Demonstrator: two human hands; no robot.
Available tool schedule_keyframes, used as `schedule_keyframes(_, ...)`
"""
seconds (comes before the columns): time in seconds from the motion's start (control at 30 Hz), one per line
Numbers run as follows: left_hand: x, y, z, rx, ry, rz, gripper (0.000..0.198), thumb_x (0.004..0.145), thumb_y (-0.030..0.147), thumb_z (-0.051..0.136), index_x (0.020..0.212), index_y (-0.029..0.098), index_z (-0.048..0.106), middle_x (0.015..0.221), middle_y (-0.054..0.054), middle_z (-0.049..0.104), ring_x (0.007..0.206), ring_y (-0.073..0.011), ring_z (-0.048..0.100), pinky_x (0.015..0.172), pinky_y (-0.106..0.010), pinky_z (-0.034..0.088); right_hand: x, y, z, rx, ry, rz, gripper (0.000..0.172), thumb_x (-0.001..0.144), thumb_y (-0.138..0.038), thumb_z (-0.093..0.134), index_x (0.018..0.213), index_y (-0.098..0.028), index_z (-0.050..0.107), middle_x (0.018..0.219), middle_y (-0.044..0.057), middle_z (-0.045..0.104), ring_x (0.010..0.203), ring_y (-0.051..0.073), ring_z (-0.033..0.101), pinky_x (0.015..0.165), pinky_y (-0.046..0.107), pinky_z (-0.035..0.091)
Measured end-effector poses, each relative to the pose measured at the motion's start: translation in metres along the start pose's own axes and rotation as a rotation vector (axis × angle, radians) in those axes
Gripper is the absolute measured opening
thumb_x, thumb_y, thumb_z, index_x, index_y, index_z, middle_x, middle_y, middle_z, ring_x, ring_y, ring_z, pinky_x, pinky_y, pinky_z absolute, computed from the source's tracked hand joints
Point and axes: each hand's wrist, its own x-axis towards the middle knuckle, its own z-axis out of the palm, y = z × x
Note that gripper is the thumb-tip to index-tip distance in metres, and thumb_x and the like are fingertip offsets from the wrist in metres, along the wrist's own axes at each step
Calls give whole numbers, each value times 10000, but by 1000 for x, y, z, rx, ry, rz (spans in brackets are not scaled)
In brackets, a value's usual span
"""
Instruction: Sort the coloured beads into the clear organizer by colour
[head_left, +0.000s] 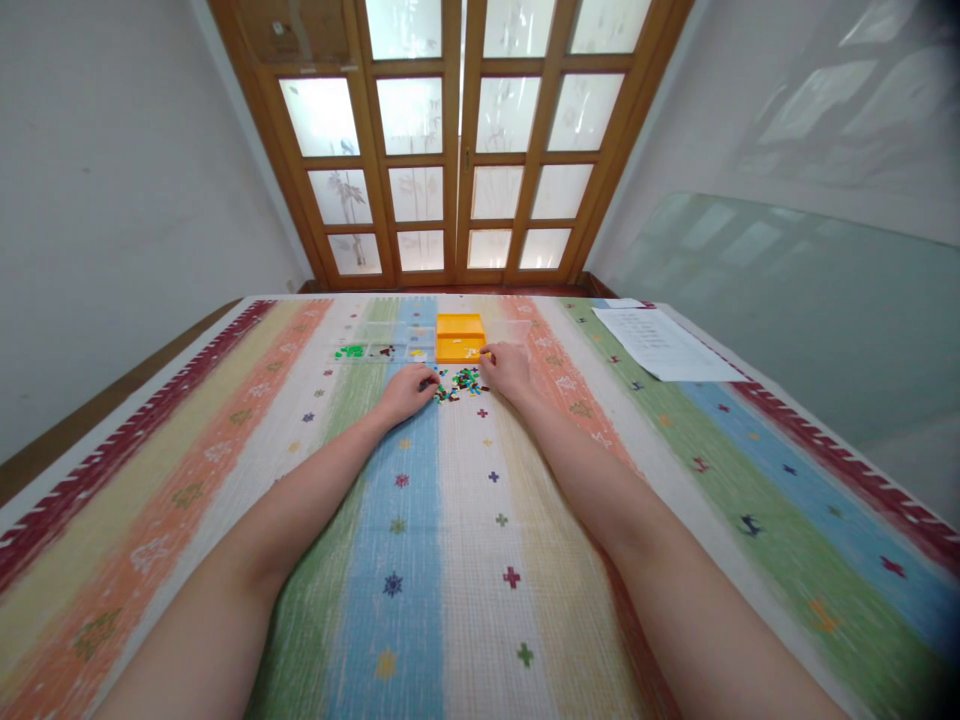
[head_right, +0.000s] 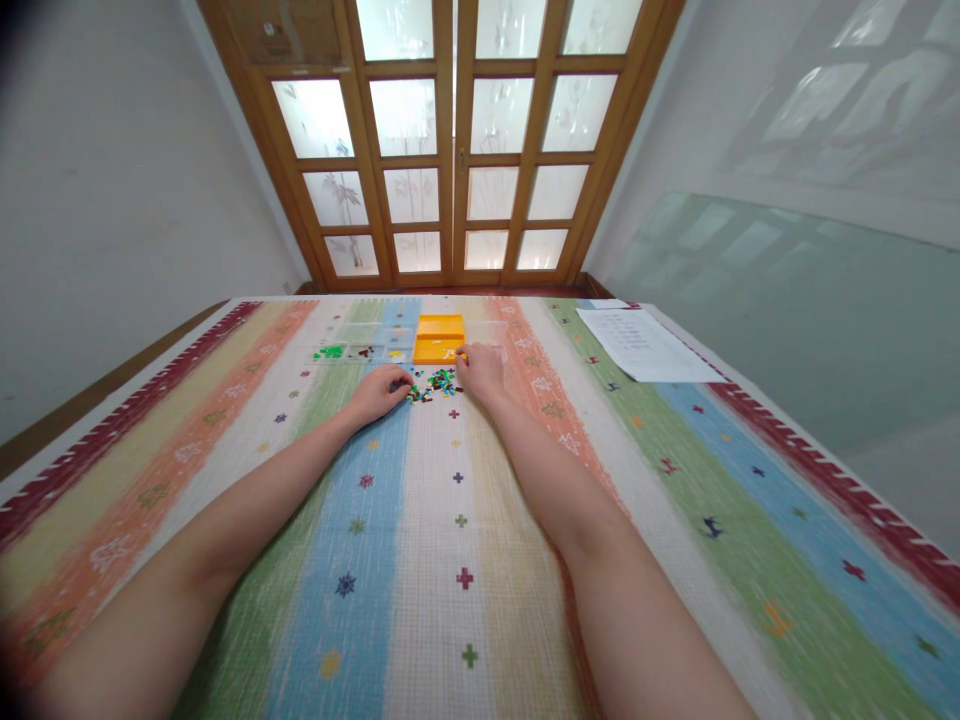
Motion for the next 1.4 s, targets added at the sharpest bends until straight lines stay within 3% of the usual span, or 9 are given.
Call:
schedule_keyframes(0.33, -1, 1, -3, -5, -2, -1, 154, 932, 239, 600, 956, 219, 751, 984, -59, 722, 975, -235, 647, 933, -380, 502, -3, -3, 5, -49, -58, -61, 246, 986, -238, 575, 1155, -199, 749, 1107, 115, 729, 1060, 263, 608, 933, 350, 413)
schedule_keyframes(0.67, -1, -2, 0, -6, 5, 3, 150, 927, 259, 606, 950, 225, 750, 957, -50, 708, 944, -224, 641, 911, -365, 500, -5, -2, 7, -36, -25, -100, 218, 967, -193, 562, 1080, -198, 748, 1090, 96, 750, 1030, 245, 635, 905, 328, 434)
schedule_keyframes(0.83, -1, -2, -1, 12, -5, 1, 165, 933, 256, 587, 957, 221, 747, 967, -55, 708, 963, -229, 638, 919, -373, 503, -3, -3, 5, 6, -23, -57, 253, 985, -207, 525, 1098, -198, 751, 1092, 97, 745, 1037, 240, 627, 923, 328, 429)
schedule_keyframes(1.03, -1, -7, -4, 66, 22, -43, 192, 943, 275, 565, 964, 228, 749, 1016, -72, 702, 1041, -258, 624, 994, -423, 491, -3, 8, -7, 19, 129, 126, 327, 996, -201, 453, 1103, -178, 761, 1125, 134, 706, 1080, 271, 590, 944, 359, 424)
schedule_keyframes(1.2, -1, -18, -2, 110, 66, -111, 195, 919, 260, 579, 1012, 229, 748, 1127, -93, 682, 1129, -277, 598, 1059, -461, 469, -3, 19, -7, -18, 71, 210, 334, 985, -214, 473, 1084, -184, 790, 1087, 142, 718, 1050, 280, 591, 909, 366, 424)
schedule_keyframes(1.4, -2, -20, 2, 108, 13, -78, 267, 925, 271, 590, 1162, 229, 706, 1259, -98, 676, 1225, -277, 593, 1120, -462, 448, -2, 15, -1, -45, 49, 185, 328, 983, -230, 483, 1040, -200, 805, 1047, 131, 730, 1020, 273, 596, 869, 353, 426)
